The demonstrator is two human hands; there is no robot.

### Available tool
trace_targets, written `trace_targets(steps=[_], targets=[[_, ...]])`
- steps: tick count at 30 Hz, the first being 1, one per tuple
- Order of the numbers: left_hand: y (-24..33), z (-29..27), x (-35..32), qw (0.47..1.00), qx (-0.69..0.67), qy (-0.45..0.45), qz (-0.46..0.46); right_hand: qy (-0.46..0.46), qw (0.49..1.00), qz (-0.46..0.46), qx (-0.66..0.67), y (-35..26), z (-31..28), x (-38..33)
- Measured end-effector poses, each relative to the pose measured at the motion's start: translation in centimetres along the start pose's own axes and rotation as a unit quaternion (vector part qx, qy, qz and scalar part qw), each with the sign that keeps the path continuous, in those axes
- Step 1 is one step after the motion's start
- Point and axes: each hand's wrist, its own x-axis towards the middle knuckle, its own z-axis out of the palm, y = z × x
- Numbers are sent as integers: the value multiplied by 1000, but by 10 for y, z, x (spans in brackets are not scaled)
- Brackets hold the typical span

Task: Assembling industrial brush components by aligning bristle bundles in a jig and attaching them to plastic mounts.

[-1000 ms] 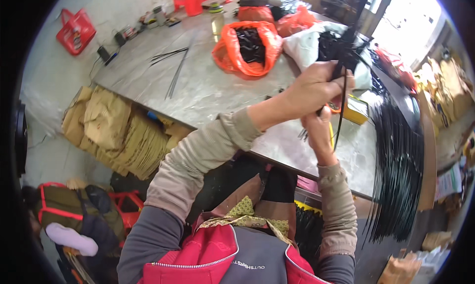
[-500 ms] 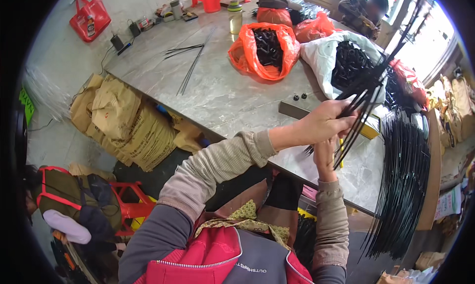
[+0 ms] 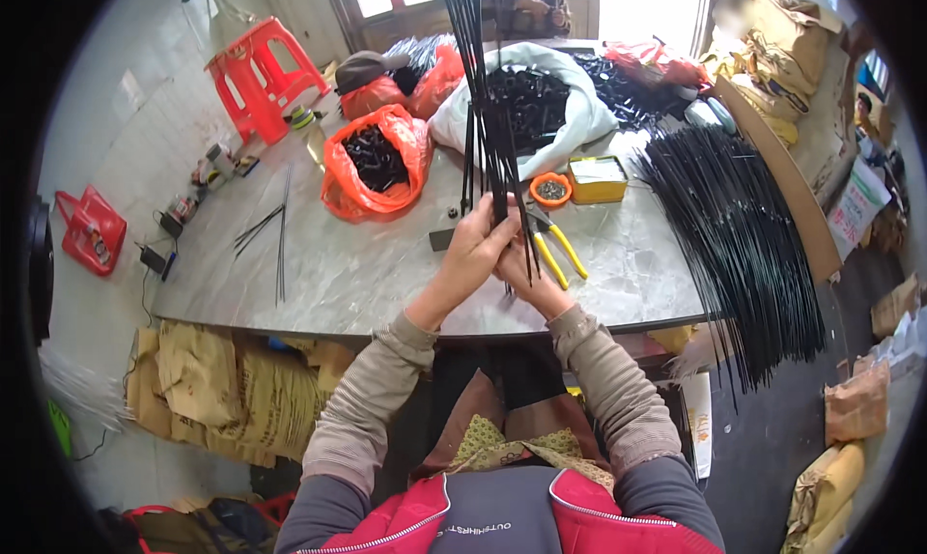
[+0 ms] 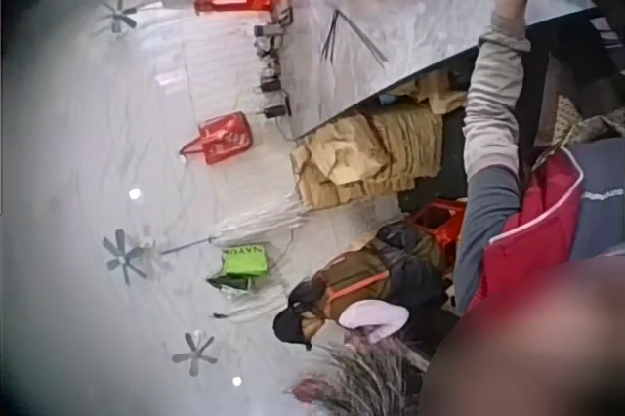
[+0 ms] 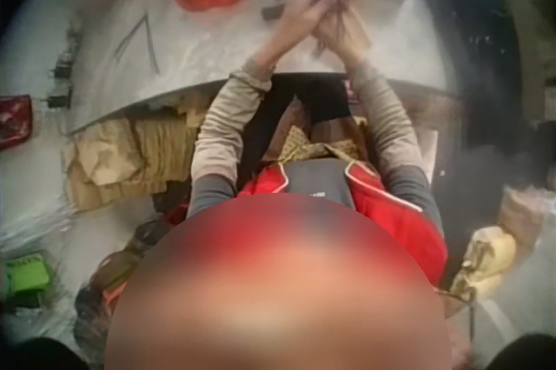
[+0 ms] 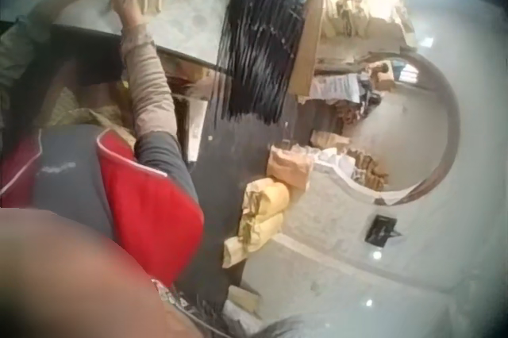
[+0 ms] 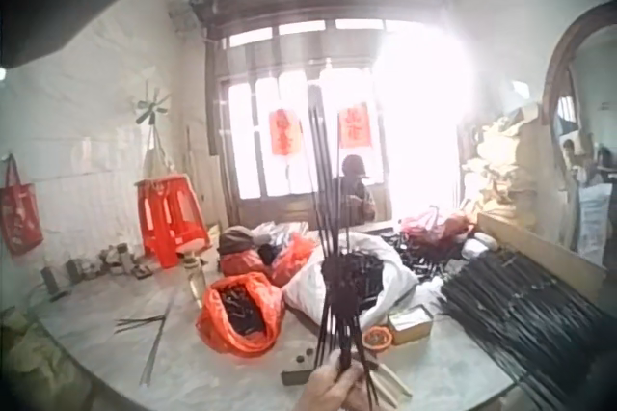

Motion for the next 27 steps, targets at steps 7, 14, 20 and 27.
trace_targets(steps=[7,14,20,27], targets=[[29,-11,-24,992,-113,-7,-54,-82,882,238,399,-92,-30,-30],[58,-10,-58,990,-81,-18,-113,-213,702,256,630,-124,-41,-72],[77,-12,-84,980,-136,17,-142,-213,706,252,627,-148,-45,-82],[99,-5,-107,932,-269,-84,-230,-303,634,231,673,-149,-32,-113]])
